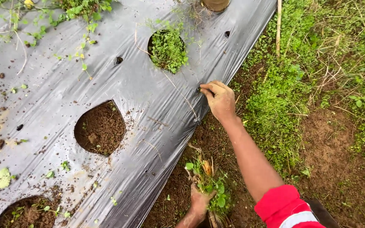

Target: The person is kneeling on the ground and pulling weeds by hand from the soil next to a plastic-covered garden bed. They gather the removed weeds into a bundle in their left hand.

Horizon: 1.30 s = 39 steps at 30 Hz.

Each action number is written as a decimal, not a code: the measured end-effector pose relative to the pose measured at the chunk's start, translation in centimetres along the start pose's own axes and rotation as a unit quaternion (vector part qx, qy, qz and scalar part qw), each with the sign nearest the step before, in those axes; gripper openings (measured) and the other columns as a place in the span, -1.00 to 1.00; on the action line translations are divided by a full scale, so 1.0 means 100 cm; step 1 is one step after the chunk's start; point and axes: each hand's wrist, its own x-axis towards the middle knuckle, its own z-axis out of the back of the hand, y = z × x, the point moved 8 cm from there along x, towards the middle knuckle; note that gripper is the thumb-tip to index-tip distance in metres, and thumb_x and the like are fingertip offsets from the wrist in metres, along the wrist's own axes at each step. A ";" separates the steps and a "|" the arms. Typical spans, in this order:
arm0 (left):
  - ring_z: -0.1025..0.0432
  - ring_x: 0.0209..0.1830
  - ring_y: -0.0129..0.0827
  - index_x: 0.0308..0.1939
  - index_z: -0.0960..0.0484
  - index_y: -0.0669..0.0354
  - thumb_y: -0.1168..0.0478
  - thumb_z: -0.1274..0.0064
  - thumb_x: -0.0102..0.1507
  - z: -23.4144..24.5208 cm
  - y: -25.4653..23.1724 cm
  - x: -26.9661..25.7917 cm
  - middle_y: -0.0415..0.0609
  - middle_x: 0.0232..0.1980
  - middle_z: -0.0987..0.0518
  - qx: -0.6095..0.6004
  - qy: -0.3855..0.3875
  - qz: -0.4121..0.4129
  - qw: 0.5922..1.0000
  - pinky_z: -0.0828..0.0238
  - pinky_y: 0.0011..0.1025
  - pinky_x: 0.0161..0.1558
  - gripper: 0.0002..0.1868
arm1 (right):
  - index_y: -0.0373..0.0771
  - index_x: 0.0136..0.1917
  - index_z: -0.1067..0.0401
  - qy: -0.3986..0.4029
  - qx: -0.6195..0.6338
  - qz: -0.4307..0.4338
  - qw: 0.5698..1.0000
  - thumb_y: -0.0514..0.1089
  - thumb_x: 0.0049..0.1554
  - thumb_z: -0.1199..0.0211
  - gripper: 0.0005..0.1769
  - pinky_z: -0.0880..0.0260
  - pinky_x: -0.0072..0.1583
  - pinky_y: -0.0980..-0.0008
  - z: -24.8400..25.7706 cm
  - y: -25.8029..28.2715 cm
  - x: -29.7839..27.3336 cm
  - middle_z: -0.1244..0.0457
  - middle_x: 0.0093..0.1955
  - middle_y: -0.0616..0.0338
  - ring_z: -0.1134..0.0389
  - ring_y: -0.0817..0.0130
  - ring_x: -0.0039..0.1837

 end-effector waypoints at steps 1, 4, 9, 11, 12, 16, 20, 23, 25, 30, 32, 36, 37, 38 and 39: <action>-0.03 -0.03 -0.02 0.63 0.16 -0.27 0.69 0.21 0.31 -0.003 0.001 0.004 0.09 0.64 0.26 -0.103 0.007 0.018 0.994 -0.48 -0.10 -0.15 -0.01 | -0.14 -0.01 -0.61 -0.008 0.008 0.030 0.999 -0.17 0.12 -0.40 -0.86 -0.49 0.21 0.17 0.000 0.002 0.002 -0.43 -0.04 0.06 -0.44 0.20 -0.01; -0.11 0.03 -0.01 0.62 0.18 -0.25 0.68 0.04 0.23 -0.004 -0.005 0.016 -0.03 0.66 0.32 -0.021 0.022 0.007 1.000 -0.58 -0.07 -0.08 0.08 | -0.27 -0.01 -0.53 -0.004 0.029 0.065 0.997 -0.33 0.18 -0.30 -0.91 -0.50 0.11 0.28 -0.002 0.005 0.009 -0.37 -0.09 0.09 -0.39 0.27 -0.06; -0.46 -0.18 -0.37 0.59 0.46 0.08 0.28 -0.51 0.04 -0.003 0.006 0.071 0.22 0.52 -0.13 0.319 0.083 -0.039 0.944 -0.56 -0.63 -0.35 0.45 | -0.32 0.04 -0.43 -0.043 0.088 -0.077 0.992 -0.41 0.24 -0.19 -0.89 -0.55 -0.01 0.39 0.029 -0.036 -0.028 -0.32 -0.01 0.04 -0.37 0.29 -0.07; -0.60 -0.01 -0.24 0.57 0.63 -0.10 0.38 -0.30 0.19 -0.005 0.032 0.087 0.54 0.46 -0.20 0.286 0.151 0.068 0.944 -0.64 -0.42 0.00 0.36 | -0.34 0.01 -0.39 -0.060 0.173 -0.167 0.969 -0.44 0.29 -0.11 -0.91 -0.51 -0.08 0.59 0.062 -0.053 -0.078 -0.29 -0.15 0.14 -0.32 0.40 -0.14; -0.60 -0.01 -0.24 0.57 0.63 -0.10 0.38 -0.30 0.19 -0.021 0.023 0.076 0.54 0.46 -0.20 0.291 0.153 0.080 0.941 -0.64 -0.42 0.00 0.36 | -0.34 0.01 -0.39 -0.061 0.166 -0.178 0.968 -0.44 0.29 -0.11 -0.91 -0.51 -0.08 0.59 0.069 -0.061 -0.104 -0.29 -0.15 0.14 -0.32 0.40 -0.14; -0.14 0.56 0.04 0.45 0.64 -0.06 0.07 -0.20 0.25 -0.067 0.042 0.089 0.30 0.57 -0.02 0.414 0.186 0.096 0.886 -0.14 -0.09 0.50 0.22 | -0.23 -0.01 -0.46 0.001 0.177 -0.364 0.914 -0.31 0.17 -0.02 -0.79 -0.34 -0.24 0.50 0.083 -0.096 -0.243 -0.38 -0.15 0.17 -0.23 0.47 -0.28; -0.29 0.48 0.04 0.28 -0.13 0.33 0.29 -0.20 0.21 -0.082 0.114 0.149 0.32 0.45 -0.38 0.278 0.268 0.092 0.918 -0.45 -0.34 0.31 -0.31 | -0.32 0.08 -0.49 -0.044 0.077 -0.458 0.884 -0.62 -0.03 0.12 -0.46 -0.28 0.48 0.07 0.103 -0.114 -0.328 -0.33 0.31 -0.04 -0.32 0.11 0.40; 0.12 0.63 0.10 0.59 0.28 0.32 0.26 -0.43 0.11 -0.202 0.013 -0.040 0.33 0.63 0.10 0.460 0.206 0.036 0.863 0.16 -0.01 0.58 0.28 | -0.35 0.13 -0.54 0.022 0.036 -0.513 0.857 -0.49 0.09 -0.12 -0.64 -0.39 0.25 -0.06 0.132 -0.118 -0.329 -0.37 0.17 -0.12 -0.37 -0.16 0.23; 0.06 0.61 0.12 0.58 0.23 0.39 0.14 -0.44 0.11 -0.190 0.037 -0.017 0.40 0.59 0.03 0.462 0.183 0.023 0.868 0.11 0.00 0.56 0.27 | -0.37 0.05 -0.54 -0.020 0.018 -0.513 0.858 -0.47 0.06 -0.20 -0.72 -0.44 0.22 -0.04 0.166 -0.114 -0.329 -0.35 0.16 -0.15 -0.39 -0.16 0.20; 0.18 0.61 0.22 0.56 0.37 0.44 0.19 -0.36 0.17 -0.188 0.011 -0.018 0.52 0.56 0.15 0.383 0.131 -0.066 0.912 0.26 0.12 0.52 0.26 | -0.10 0.09 -0.54 -0.215 -0.064 -0.601 0.768 -0.18 0.10 -0.44 -0.73 -0.49 0.07 0.20 0.208 -0.135 -0.389 -0.42 -0.04 0.15 -0.46 0.25 -0.01; 0.03 0.55 0.28 0.54 0.28 0.54 0.21 -0.30 0.22 -0.197 -0.039 -0.076 0.56 0.44 -0.06 0.371 0.101 -0.103 0.917 0.23 0.22 0.50 0.14 | -0.14 0.24 -0.42 -0.201 -0.091 -0.603 0.767 -0.07 0.02 -0.54 -0.45 -0.51 0.05 0.17 0.202 -0.149 -0.408 -0.32 0.09 0.10 -0.43 0.25 -0.01; 0.08 0.58 0.28 0.53 0.25 0.56 0.24 -0.24 0.24 -0.170 -0.072 -0.085 0.58 0.49 0.02 0.316 0.060 -0.168 0.932 0.26 0.22 0.49 0.07 | -0.09 0.30 -0.41 -0.169 -0.127 -0.565 0.798 -0.09 -0.04 -0.57 -0.34 -0.50 0.04 0.18 0.186 -0.156 -0.411 -0.20 0.21 0.06 -0.41 0.24 -0.02; 0.08 0.57 0.31 0.53 0.21 0.56 0.27 -0.22 0.24 -0.166 -0.076 -0.091 0.58 0.49 0.00 0.299 0.065 -0.187 0.934 0.25 0.24 0.49 0.04 | -0.05 0.26 -0.45 -0.174 -0.147 -0.571 0.789 -0.08 -0.01 -0.56 -0.42 -0.47 0.01 0.27 0.187 -0.157 -0.415 -0.19 0.17 0.13 -0.37 0.32 -0.06; 0.08 0.56 0.35 0.53 0.17 0.56 0.29 -0.20 0.24 -0.164 -0.078 -0.098 0.59 0.49 -0.02 0.282 0.070 -0.206 0.934 0.24 0.26 0.49 0.00 | -0.02 0.21 -0.48 -0.179 -0.166 -0.576 0.780 -0.07 0.02 -0.54 -0.51 -0.45 -0.02 0.35 0.190 -0.159 -0.420 -0.18 0.12 0.21 -0.34 0.41 -0.10; 0.08 0.56 0.35 0.53 0.17 0.56 0.29 -0.20 0.24 -0.161 -0.079 -0.103 0.59 0.49 -0.02 0.282 0.068 -0.214 0.933 0.24 0.26 0.49 0.00 | -0.02 0.21 -0.48 -0.182 -0.158 -0.574 0.783 -0.07 0.02 -0.54 -0.51 -0.45 -0.02 0.35 0.189 -0.165 -0.424 -0.18 0.12 0.21 -0.34 0.41 -0.10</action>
